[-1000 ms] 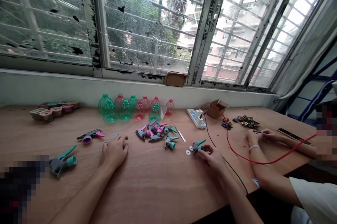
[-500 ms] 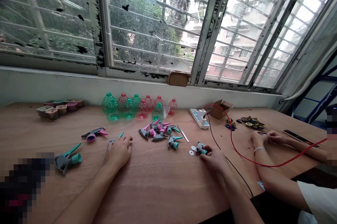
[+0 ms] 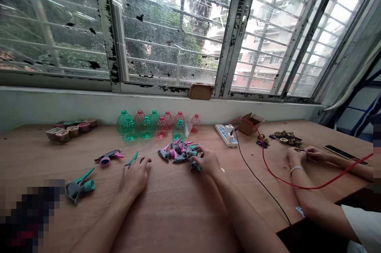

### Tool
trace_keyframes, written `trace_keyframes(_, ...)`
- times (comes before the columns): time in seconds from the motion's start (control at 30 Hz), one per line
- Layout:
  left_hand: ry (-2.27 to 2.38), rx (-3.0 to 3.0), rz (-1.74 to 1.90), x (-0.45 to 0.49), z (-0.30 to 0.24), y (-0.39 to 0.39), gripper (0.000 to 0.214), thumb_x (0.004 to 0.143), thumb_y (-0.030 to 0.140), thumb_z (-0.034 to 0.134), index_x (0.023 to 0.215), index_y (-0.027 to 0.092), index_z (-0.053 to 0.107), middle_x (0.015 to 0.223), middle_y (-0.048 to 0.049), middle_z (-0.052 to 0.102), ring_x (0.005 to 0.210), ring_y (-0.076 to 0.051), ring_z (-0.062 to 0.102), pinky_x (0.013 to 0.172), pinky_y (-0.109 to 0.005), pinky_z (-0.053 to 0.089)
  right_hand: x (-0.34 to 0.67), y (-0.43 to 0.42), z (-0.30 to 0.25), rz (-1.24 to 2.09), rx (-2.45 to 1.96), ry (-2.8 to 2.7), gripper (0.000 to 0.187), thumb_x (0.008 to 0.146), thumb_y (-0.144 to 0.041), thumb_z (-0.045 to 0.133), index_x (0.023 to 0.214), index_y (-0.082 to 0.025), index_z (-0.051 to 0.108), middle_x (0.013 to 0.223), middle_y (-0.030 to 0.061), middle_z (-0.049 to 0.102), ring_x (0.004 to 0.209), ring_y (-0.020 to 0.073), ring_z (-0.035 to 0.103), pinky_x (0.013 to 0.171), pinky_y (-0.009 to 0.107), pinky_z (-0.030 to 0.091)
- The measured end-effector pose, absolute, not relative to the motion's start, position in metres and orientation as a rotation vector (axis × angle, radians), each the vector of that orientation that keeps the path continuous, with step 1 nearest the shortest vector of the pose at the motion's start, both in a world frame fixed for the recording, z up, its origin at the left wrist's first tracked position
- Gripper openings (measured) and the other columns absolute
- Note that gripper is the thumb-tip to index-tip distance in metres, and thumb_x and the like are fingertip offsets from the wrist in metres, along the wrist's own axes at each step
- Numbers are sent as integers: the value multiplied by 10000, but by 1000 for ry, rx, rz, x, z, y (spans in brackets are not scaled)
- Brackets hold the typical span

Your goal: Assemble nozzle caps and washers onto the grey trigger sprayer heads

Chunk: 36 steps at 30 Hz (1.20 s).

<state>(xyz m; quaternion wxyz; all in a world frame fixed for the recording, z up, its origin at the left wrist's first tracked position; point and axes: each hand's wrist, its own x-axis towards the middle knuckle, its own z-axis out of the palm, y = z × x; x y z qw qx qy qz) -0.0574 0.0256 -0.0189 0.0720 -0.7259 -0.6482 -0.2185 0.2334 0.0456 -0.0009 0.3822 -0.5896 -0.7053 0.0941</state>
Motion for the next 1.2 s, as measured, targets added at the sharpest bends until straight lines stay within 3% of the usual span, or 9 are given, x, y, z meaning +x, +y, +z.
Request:
trace_keyframes(0.13,-1947,-2176,-649,-57,-18,25,378,854,106,371,1108,251,611,1198,-64,602,1062,-240,549,849,-388,354,234,41,-6,93,-1637,-1877,350,737,-479,653,985,-233,648,932,35,690,806,198,618,661,264,416)
trace_keyframes(0.27,-1942,-2175,-639,-56,-18,25,367,862,117,367,1089,252,621,1206,-69,597,1068,-249,541,850,-392,354,246,28,-16,172,-1796,-1978,314,660,-474,707,821,-208,664,763,26,662,720,189,599,574,242,355)
trace_keyframes(0.4,-1942,-2167,-634,-56,-22,28,341,881,148,367,1076,253,626,1203,-72,600,1064,-252,535,851,-390,351,246,21,-19,202,-1750,-1960,227,705,-374,663,874,-222,670,702,-3,649,675,166,585,558,230,327)
trace_keyframes(0.67,-1915,-2150,-641,-57,-27,31,307,896,177,381,1058,261,628,1196,-56,609,1046,-252,543,822,-385,352,236,16,-20,10,-1627,-1912,237,702,-236,625,934,-263,665,884,0,700,805,186,615,663,239,362)
trace_keyframes(0.83,-1905,-2162,-651,-58,-27,30,295,905,195,373,1039,262,628,1184,-53,612,1050,-254,540,825,-392,349,237,20,-25,59,-1599,-1879,254,692,-252,637,945,-263,661,859,-2,695,750,177,609,646,240,376)
trace_keyframes(1.03,-1893,-2167,-653,-56,-26,29,278,904,198,378,1010,261,627,1172,-51,618,1042,-255,535,827,-395,340,242,27,-35,351,-1614,-1784,266,710,-376,658,925,-221,638,607,-34,602,560,151,558,521,228,370)
trace_keyframes(1.2,-1891,-2166,-644,-56,-27,29,277,903,195,380,1002,263,630,1186,-49,612,1052,-258,527,844,-406,338,246,28,-36,365,-1613,-1844,342,680,-404,702,966,-221,660,711,-7,645,607,161,571,560,251,411)
